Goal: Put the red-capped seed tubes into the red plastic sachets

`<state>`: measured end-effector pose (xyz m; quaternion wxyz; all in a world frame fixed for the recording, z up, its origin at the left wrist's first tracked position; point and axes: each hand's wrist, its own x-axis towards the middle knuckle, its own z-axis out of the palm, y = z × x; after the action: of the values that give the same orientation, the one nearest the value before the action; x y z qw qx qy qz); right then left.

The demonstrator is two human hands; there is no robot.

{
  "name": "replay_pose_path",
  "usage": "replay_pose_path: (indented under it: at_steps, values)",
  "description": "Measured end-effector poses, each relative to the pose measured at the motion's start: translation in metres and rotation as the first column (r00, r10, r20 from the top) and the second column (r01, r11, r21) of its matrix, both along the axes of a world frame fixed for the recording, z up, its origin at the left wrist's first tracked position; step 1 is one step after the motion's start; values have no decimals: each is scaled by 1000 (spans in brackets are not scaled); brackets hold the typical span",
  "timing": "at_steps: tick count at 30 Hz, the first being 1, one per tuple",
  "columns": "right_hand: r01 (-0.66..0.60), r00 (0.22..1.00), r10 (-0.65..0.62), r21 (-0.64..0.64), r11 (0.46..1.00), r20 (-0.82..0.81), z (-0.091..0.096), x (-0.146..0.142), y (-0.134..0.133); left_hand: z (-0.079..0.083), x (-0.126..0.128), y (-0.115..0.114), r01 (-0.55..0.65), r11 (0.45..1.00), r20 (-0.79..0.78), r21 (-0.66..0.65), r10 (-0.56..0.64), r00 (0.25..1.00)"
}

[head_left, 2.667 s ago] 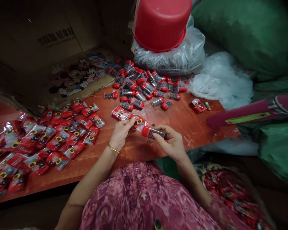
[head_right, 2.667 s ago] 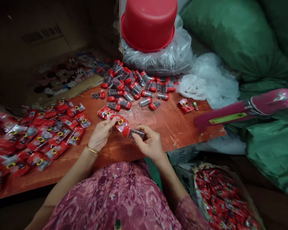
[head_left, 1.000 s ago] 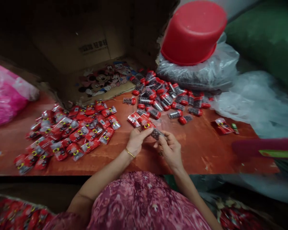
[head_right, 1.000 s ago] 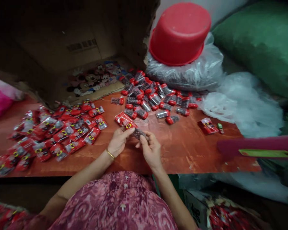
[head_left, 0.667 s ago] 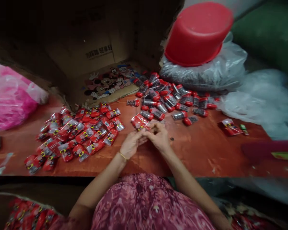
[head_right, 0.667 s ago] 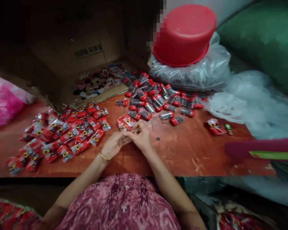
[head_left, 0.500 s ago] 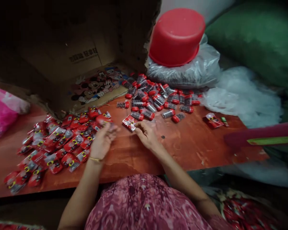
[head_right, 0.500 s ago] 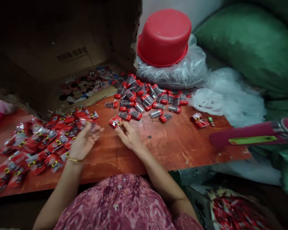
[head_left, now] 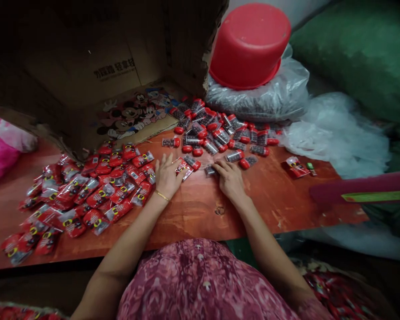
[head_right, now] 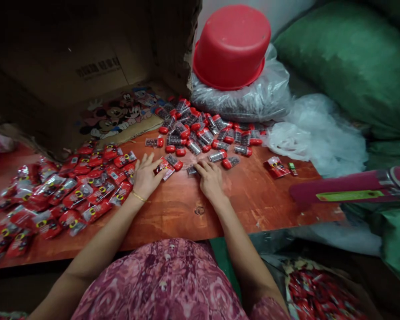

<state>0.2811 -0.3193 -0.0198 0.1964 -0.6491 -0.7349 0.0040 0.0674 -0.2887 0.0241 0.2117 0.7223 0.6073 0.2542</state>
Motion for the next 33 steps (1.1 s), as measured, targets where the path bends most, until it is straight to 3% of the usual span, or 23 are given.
replay_pose_path:
  at_steps: [2,4,8,11,13,16,18,20,22,24,27,30,33]
  values:
    - [7,1000,-6,45,999,-18,-2,7,-15,-5,1,8,51,998,-155,-44,-57,986]
    - [44,997,-38,98,994,-62,0,9,-26,-8,-1,13,66,994,-210,-82,-82,974]
    - [113,971,-64,207,972,-230,16,-8,-34,-12,-4,15,32,998,-193,-55,-42,980]
    - [86,908,0,188,978,-418,32,-34,-31,-12,-3,8,-17,1000,-126,-7,16,992]
    - [50,807,5,78,996,-590,39,-52,-26,-8,-1,2,-41,998,-72,49,44,996]
    - [-46,565,-53,-96,994,-823,41,-75,-14,1,4,-10,-28,991,0,128,29,1000]
    - [-90,429,-57,-106,990,-901,38,-85,-7,7,9,-17,-11,987,44,159,4,999]
    - [-56,367,-55,-81,995,-928,35,-89,-3,11,12,-24,-40,987,133,157,19,991]
    - [25,374,-79,-75,997,-924,34,-88,-5,14,14,-30,-87,995,295,44,70,953]
    - [97,429,-107,-72,993,-897,33,-85,-10,16,16,-37,-41,975,489,-217,145,860]
    - [131,554,-97,-29,991,-827,33,-81,-18,20,23,-46,147,833,687,-533,325,650]
    - [145,635,-81,15,989,-768,33,-80,-23,25,33,-51,182,763,744,-620,499,445]
    - [112,677,-56,28,993,-734,36,-78,-23,28,39,-49,151,749,747,-645,575,334]
